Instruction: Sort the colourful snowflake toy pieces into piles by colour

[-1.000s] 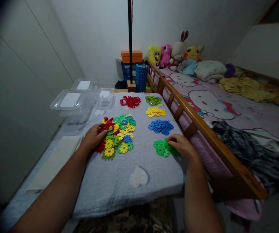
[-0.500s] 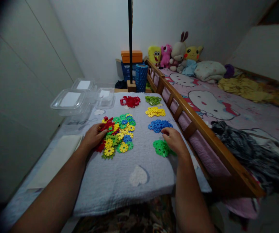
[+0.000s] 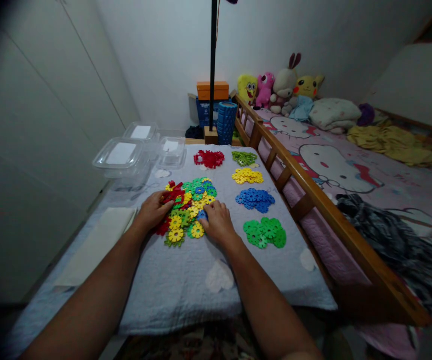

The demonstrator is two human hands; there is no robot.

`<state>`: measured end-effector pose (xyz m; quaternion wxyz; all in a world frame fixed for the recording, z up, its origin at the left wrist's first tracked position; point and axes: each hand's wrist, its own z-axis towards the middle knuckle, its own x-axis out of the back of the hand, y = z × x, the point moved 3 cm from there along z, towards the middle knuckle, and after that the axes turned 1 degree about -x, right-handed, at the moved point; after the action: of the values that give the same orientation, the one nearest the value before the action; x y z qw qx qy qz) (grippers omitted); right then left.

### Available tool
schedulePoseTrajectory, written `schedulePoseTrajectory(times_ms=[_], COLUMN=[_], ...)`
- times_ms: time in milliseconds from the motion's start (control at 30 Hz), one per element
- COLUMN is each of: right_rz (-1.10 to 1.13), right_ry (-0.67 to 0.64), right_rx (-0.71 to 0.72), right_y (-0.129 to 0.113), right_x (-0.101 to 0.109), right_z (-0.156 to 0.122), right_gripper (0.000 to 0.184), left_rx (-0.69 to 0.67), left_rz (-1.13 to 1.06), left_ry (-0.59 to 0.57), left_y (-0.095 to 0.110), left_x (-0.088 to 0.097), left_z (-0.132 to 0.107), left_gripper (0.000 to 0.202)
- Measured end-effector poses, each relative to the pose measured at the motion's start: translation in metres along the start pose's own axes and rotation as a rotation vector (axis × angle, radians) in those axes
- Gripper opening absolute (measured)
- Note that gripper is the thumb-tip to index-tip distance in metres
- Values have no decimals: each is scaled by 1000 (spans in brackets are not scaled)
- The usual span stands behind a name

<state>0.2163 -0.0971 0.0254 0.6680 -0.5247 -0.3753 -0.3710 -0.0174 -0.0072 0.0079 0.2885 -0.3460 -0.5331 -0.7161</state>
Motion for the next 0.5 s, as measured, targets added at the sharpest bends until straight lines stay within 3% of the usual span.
schedulePoseTrajectory(times_ms=[300, 500], right_rz=[242, 437], right_ry=[113, 225], right_rx=[-57, -126], right_y=[8, 29], right_x=[1, 25], right_z=[4, 8], right_gripper=[13, 11], left_rx=[14, 16], left_rz=[15, 18], left_ry=[-17, -24], left_y=[6, 5], left_x=[4, 4], left_z=[-1, 0], left_gripper=[46, 47])
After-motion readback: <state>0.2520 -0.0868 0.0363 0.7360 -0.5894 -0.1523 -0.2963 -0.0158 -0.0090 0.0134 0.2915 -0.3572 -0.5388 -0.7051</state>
